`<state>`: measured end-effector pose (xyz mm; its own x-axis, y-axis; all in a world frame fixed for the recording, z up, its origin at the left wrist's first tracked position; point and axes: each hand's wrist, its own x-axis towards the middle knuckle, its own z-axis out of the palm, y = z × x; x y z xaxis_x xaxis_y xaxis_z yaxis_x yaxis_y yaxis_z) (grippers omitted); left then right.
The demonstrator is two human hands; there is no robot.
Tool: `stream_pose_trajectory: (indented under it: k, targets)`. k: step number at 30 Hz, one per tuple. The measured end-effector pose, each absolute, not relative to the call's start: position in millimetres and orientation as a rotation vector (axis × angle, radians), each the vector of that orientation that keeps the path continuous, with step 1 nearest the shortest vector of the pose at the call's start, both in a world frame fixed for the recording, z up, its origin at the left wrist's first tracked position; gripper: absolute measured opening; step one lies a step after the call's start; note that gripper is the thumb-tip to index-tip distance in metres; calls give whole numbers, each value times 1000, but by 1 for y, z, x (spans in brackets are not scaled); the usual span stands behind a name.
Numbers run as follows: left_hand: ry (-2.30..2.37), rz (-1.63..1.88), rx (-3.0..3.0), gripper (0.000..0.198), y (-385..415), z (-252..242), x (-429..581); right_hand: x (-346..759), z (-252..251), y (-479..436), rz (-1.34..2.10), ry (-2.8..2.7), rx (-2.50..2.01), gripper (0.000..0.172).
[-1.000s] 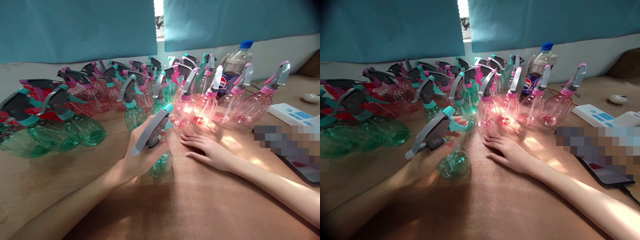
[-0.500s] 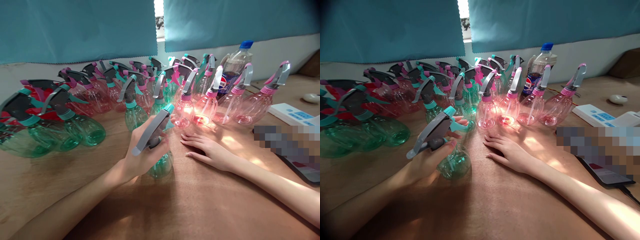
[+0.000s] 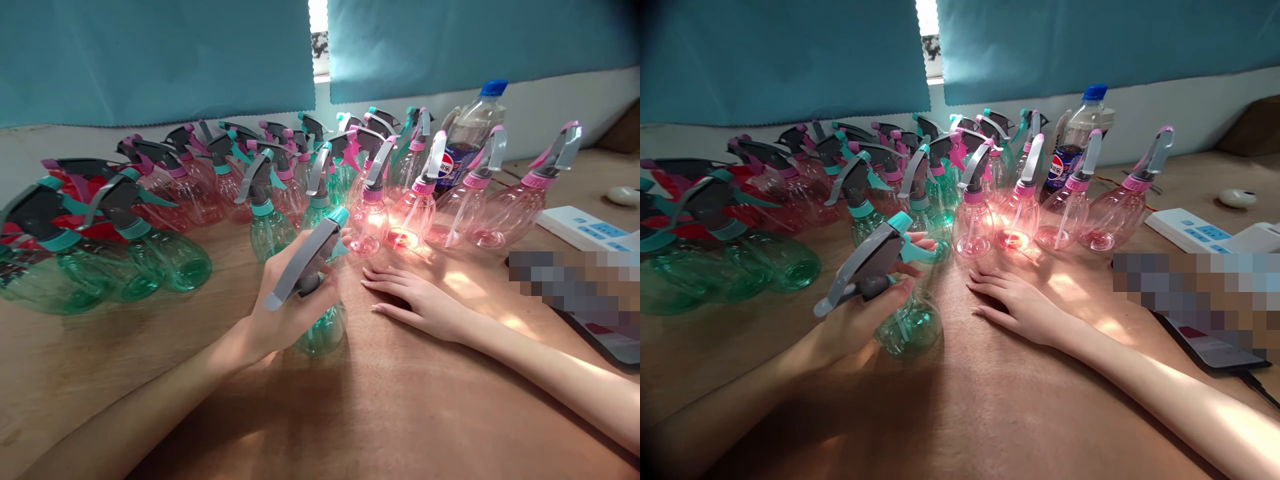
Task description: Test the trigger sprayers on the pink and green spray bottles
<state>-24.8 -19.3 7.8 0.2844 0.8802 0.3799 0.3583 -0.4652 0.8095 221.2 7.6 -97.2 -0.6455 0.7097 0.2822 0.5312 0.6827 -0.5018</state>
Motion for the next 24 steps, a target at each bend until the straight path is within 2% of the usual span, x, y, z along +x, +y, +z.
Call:
stream_pose_trajectory:
  k: [9, 24]
  targets:
    - [1073, 1165, 1947, 23, -19, 5, -25, 221, -98, 8, 518, -2435, -960, 44]
    - [1088, 1100, 1975, 14, -17, 9, -25, 222, -97, 8, 509, -2477, -974, 45]
